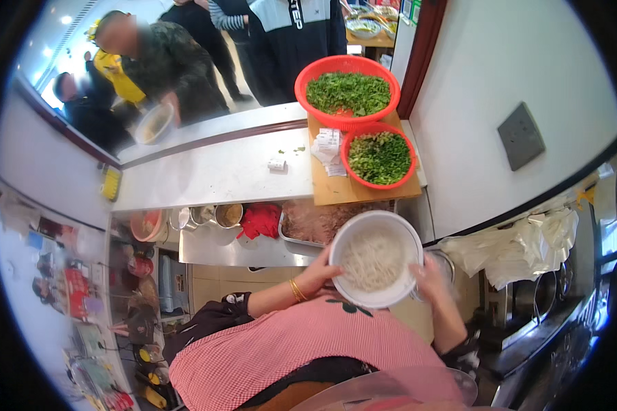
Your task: The person assembles bowls of noodle soup by adding noodles, meat, chopped greens, and broth from pots. They use a ladle and chopsticks to transfer ingredients into bowls and hand the finished bowls to customers at the counter.
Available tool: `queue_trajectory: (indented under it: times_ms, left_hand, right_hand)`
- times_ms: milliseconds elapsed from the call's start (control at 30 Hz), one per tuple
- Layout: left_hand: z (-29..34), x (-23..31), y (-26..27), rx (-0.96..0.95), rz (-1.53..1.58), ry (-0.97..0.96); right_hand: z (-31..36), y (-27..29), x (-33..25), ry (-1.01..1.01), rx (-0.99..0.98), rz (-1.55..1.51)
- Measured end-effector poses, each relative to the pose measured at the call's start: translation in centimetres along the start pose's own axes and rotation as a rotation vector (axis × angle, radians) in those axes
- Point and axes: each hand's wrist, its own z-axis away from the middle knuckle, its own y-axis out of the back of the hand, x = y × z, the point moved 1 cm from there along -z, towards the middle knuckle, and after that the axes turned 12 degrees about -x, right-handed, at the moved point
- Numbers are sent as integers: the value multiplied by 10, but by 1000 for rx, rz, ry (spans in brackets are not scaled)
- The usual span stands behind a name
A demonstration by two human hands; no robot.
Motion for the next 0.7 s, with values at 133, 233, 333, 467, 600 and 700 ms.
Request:
queue_trajectory:
  times_ms: [133,233,333,467,600,700]
  left_hand:
    - [11,57,68,61,1,-189]
    - [24,84,97,157,86,-232]
    - [35,98,110,238,115,-318]
    - [49,102,106,323,222,-412]
    - [62,105,97,430,237,-465]
    - [66,105,94,535,270,-451]
  right_hand:
    - [-119,6,-88,193,-147,-330]
    - [-230,22,-154,471,59,80]
    - [-350,29,-205,519,134,364]
    - [-450,15,-229,176,166,911]
    - [-483,7,-226,33,-32,1235]
    - [-501,13,-217,-66,-254,1319]
